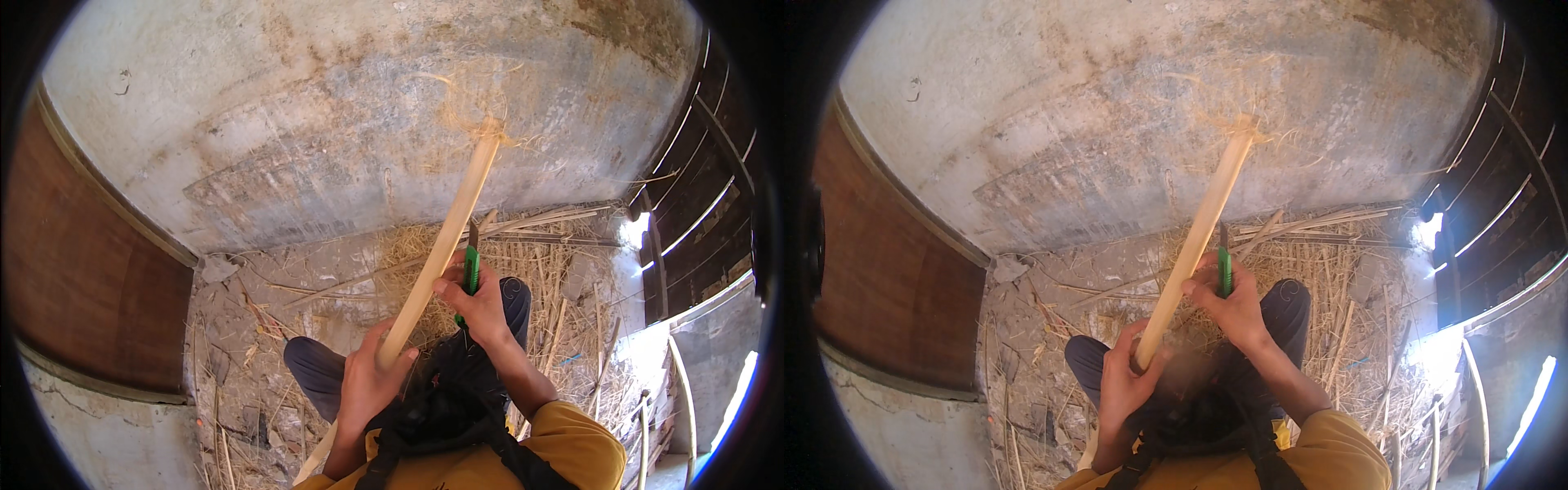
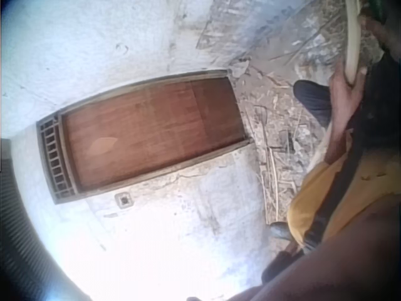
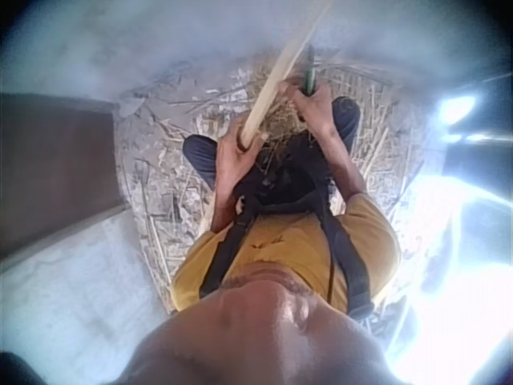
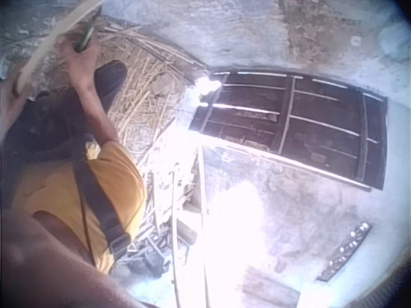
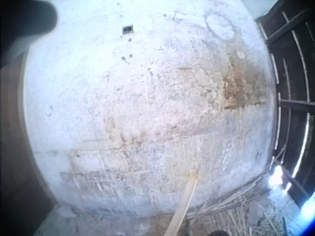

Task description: The person uses a knife to shave thin strips from a length of bamboo, creating a frayed end.

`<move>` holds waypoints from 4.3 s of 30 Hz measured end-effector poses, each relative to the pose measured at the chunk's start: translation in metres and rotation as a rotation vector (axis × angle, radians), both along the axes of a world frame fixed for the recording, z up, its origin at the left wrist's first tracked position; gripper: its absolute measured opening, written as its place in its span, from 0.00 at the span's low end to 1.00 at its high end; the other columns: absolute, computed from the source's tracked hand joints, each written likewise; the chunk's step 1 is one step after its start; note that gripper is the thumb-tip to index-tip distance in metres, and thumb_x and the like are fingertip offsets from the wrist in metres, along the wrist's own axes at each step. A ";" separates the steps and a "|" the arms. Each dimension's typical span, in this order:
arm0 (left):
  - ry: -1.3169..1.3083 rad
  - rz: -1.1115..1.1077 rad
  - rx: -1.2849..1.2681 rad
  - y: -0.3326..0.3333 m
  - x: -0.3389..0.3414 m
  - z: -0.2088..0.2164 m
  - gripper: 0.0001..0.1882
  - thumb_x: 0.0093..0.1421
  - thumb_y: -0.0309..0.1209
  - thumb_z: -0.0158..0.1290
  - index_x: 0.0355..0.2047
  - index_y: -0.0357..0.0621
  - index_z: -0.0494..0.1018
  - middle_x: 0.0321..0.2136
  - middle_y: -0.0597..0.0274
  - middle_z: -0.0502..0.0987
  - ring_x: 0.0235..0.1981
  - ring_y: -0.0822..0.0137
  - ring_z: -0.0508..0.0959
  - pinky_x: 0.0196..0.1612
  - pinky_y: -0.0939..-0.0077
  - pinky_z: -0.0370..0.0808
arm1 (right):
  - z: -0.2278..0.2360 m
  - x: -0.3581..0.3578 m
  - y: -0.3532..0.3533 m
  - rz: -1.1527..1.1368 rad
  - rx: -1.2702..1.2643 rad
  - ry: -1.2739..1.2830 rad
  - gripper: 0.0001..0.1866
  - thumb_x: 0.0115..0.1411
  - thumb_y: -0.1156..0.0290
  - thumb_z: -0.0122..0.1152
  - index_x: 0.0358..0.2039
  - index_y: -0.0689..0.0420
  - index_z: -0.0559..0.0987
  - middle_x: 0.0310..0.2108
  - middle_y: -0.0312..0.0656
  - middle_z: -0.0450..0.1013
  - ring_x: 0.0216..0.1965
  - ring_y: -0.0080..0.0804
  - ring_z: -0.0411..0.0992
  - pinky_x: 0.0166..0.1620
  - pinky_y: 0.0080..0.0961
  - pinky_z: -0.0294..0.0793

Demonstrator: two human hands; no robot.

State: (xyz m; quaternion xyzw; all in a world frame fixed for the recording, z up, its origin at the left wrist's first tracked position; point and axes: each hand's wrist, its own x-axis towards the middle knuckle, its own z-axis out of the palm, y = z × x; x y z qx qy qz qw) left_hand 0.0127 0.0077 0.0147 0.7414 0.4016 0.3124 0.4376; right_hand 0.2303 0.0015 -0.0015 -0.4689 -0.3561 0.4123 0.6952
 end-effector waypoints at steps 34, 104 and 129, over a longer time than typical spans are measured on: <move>-0.436 0.118 -0.146 -0.004 0.000 -0.001 0.25 0.64 0.15 0.65 0.61 0.36 0.75 0.41 0.60 0.85 0.32 0.80 0.80 0.31 0.84 0.76 | -0.007 0.006 -0.032 -0.025 0.222 -1.052 0.15 0.62 0.61 0.77 0.44 0.55 0.84 0.33 0.41 0.81 0.28 0.41 0.82 0.29 0.34 0.79; -0.372 0.225 -0.055 -0.020 -0.004 -0.016 0.19 0.63 0.15 0.66 0.53 0.30 0.76 0.47 0.48 0.86 0.48 0.68 0.85 0.52 0.74 0.81 | 0.001 0.009 -0.030 -0.197 0.241 -1.192 0.15 0.58 0.56 0.79 0.39 0.51 0.87 0.29 0.34 0.83 0.25 0.36 0.81 0.27 0.32 0.78; -0.364 0.223 -0.056 -0.037 -0.016 -0.022 0.17 0.64 0.14 0.64 0.52 0.30 0.75 0.42 0.51 0.86 0.43 0.72 0.84 0.46 0.79 0.80 | 0.014 0.035 -0.012 -0.292 0.240 -1.137 0.15 0.57 0.62 0.81 0.40 0.55 0.88 0.33 0.41 0.86 0.30 0.37 0.85 0.31 0.29 0.82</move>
